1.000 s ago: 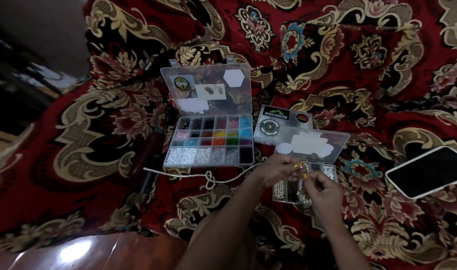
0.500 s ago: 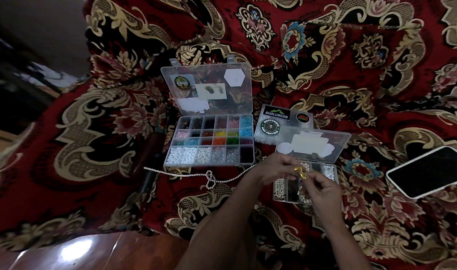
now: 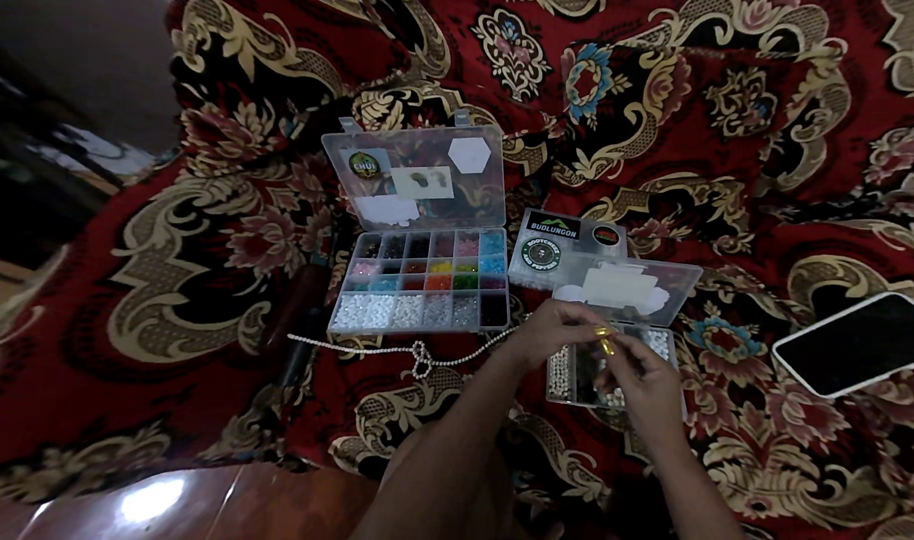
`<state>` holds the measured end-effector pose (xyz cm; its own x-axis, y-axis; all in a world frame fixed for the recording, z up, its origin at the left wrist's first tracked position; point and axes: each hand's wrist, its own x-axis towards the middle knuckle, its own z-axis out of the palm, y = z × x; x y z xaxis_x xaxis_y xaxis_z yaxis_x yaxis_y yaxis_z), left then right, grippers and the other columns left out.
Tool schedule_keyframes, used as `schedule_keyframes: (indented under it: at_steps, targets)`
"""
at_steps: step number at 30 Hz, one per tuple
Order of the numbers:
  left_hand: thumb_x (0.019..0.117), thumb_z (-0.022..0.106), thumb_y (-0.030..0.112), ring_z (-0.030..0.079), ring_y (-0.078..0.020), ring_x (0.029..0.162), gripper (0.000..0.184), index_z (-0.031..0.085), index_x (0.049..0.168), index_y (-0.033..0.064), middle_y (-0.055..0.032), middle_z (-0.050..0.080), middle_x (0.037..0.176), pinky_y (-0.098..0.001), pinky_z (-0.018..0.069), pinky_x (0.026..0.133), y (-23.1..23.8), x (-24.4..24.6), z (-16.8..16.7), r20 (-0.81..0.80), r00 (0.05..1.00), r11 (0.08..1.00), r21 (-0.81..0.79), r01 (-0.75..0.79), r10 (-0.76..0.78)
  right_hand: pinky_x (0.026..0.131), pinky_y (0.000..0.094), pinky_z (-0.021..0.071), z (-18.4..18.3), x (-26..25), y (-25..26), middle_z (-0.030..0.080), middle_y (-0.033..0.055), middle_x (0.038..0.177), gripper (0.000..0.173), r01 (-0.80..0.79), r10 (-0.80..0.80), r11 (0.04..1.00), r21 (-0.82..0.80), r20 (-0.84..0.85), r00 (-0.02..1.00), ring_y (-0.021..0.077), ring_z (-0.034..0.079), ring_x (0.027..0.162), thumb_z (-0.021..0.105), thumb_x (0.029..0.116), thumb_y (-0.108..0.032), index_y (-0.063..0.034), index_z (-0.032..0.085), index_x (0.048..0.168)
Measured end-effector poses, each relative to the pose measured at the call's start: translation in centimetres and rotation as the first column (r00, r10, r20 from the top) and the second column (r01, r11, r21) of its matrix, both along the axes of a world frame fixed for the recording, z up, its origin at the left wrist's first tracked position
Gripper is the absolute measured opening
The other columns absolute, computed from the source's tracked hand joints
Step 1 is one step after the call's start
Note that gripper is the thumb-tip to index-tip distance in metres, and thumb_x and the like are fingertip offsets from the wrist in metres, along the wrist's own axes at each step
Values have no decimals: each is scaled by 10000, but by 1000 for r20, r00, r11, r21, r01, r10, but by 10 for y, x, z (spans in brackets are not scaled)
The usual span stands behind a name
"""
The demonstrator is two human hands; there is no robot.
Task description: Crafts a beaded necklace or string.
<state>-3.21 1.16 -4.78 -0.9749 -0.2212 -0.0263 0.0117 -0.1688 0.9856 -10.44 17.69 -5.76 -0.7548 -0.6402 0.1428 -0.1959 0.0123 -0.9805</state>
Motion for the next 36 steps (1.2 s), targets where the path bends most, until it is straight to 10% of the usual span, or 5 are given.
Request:
schedule_keyframes:
  at_steps: [11,17,36]
  targets:
    - [974,642,79,652,-43,857,152,710,1061,-26,-46,698,996,-234,554,812,-3,4,12,97,986,961,-256,-105,133,552,151,569,-2,-2,1,731,-23,784,153,2,-8,998,-64,-96,995,-9,658,600,618,944,-75,5,744,978]
    - [1007,624,214,648,-360,1136,246,760,1126,47,-198,696,1166,-566,455,1025,-12,10,16,356,893,531,-831,168,275,734,121,560,-9,-9,1,761,32,980,158,-5,-27,991,-137,-233,972,-24,687,852,651,924,-100,-18,783,952]
    - [1011,551,105,602,-364,1192,224,735,1112,26,-198,659,1242,-565,400,1028,13,-11,15,515,785,330,-849,413,343,578,185,593,6,-5,5,715,-16,734,192,-20,21,998,62,-9,1000,31,677,598,572,965,-73,8,741,1005]
